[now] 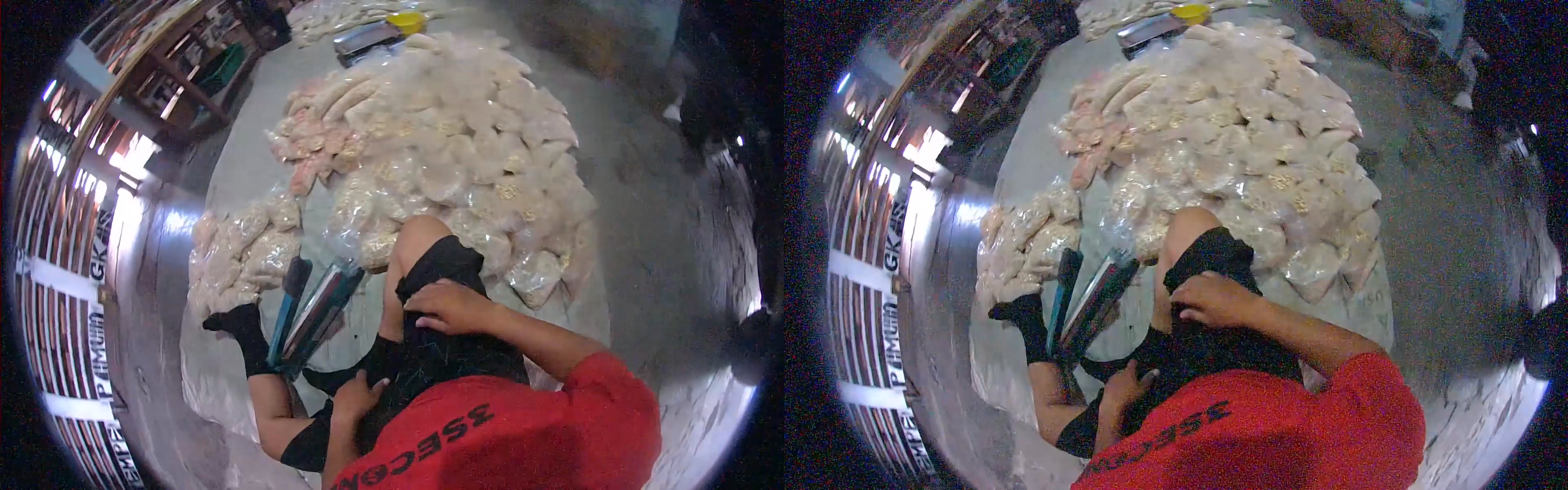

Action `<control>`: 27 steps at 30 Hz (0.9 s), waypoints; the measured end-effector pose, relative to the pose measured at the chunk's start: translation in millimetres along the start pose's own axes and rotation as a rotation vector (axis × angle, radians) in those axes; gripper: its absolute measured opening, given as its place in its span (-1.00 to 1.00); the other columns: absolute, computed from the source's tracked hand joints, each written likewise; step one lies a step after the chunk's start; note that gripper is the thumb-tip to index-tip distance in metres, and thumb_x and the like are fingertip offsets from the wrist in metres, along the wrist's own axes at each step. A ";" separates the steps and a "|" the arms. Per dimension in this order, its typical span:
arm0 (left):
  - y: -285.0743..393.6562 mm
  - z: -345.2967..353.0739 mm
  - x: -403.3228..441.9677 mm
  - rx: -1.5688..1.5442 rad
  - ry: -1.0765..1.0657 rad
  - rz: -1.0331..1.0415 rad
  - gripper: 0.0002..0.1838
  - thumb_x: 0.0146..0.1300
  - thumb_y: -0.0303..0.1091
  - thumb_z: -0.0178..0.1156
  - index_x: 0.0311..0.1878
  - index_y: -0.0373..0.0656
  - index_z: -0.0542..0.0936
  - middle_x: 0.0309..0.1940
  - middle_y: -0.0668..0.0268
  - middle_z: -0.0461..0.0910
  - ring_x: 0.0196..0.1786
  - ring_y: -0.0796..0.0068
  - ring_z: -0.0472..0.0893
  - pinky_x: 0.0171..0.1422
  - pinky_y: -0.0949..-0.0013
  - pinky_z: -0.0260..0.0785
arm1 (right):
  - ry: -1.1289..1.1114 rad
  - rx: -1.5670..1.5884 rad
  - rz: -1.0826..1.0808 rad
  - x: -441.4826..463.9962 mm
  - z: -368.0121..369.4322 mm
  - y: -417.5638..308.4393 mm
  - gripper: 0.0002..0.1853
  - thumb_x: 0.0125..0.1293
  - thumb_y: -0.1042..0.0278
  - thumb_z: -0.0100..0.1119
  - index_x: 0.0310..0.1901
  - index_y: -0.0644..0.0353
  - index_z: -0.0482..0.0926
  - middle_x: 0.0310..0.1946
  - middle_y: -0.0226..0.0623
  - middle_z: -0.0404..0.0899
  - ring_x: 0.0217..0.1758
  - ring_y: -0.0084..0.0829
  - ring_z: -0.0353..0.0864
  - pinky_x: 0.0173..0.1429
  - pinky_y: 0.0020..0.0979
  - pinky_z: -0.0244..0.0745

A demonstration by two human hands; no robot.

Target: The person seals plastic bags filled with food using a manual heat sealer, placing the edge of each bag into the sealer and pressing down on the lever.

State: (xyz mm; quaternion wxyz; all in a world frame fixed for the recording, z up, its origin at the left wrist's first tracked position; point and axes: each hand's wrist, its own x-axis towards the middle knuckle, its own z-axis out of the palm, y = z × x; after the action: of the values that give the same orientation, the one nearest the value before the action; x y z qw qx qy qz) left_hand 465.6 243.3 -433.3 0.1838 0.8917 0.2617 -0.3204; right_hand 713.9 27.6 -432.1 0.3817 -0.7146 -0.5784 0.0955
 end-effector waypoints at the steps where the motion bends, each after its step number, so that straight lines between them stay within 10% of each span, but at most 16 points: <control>1: 1.8 -1.7 2.4 0.011 -0.001 0.003 -0.26 0.36 0.28 0.12 0.12 -0.37 0.51 -0.12 -0.23 0.66 0.04 -0.18 0.67 0.12 -0.06 0.49 | -0.020 -0.002 -0.018 12.5 -0.8 6.6 -0.63 0.28 0.09 0.29 0.02 0.13 0.61 -0.06 -0.19 0.66 0.13 -0.09 0.60 0.29 -0.03 0.41; 15: -73.3 52.1 37.8 -0.378 0.269 -0.020 -0.43 0.36 0.35 0.05 -0.06 0.03 0.65 -0.13 0.01 0.72 -0.02 -0.11 0.69 0.11 -0.06 0.49 | -0.028 -0.803 0.250 235.8 76.2 105.7 -0.74 0.28 0.37 0.05 -0.04 0.18 0.59 -0.02 -0.10 0.52 0.11 -0.07 0.52 0.11 -0.09 0.51; 24: -66.0 21.4 57.4 -0.261 0.278 -0.122 -0.42 0.40 0.23 0.02 0.05 -0.09 0.68 -0.01 -0.03 0.70 0.08 -0.13 0.66 0.17 -0.07 0.49 | -0.013 -0.577 0.333 222.5 76.2 130.0 -0.71 0.32 0.31 0.05 -0.01 0.16 0.64 0.09 -0.08 0.59 0.25 -0.10 0.52 0.29 0.02 0.43; 27: -41.4 14.6 61.8 -0.107 0.275 -0.157 -0.41 0.37 0.22 0.05 0.01 -0.14 0.69 -0.04 -0.10 0.69 0.07 -0.17 0.66 0.16 -0.09 0.49 | 0.167 -0.452 0.332 222.5 89.9 160.8 -0.79 0.17 0.45 0.14 -0.22 0.26 0.73 -0.13 0.05 0.71 -0.06 0.03 0.72 0.01 0.01 0.65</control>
State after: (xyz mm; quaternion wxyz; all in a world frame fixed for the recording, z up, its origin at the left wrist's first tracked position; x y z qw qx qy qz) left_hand 475.1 290.6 -491.8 0.1682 0.8928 0.3699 -0.1944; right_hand 852.8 260.5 -531.8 0.2381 -0.8718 -0.4268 -0.0340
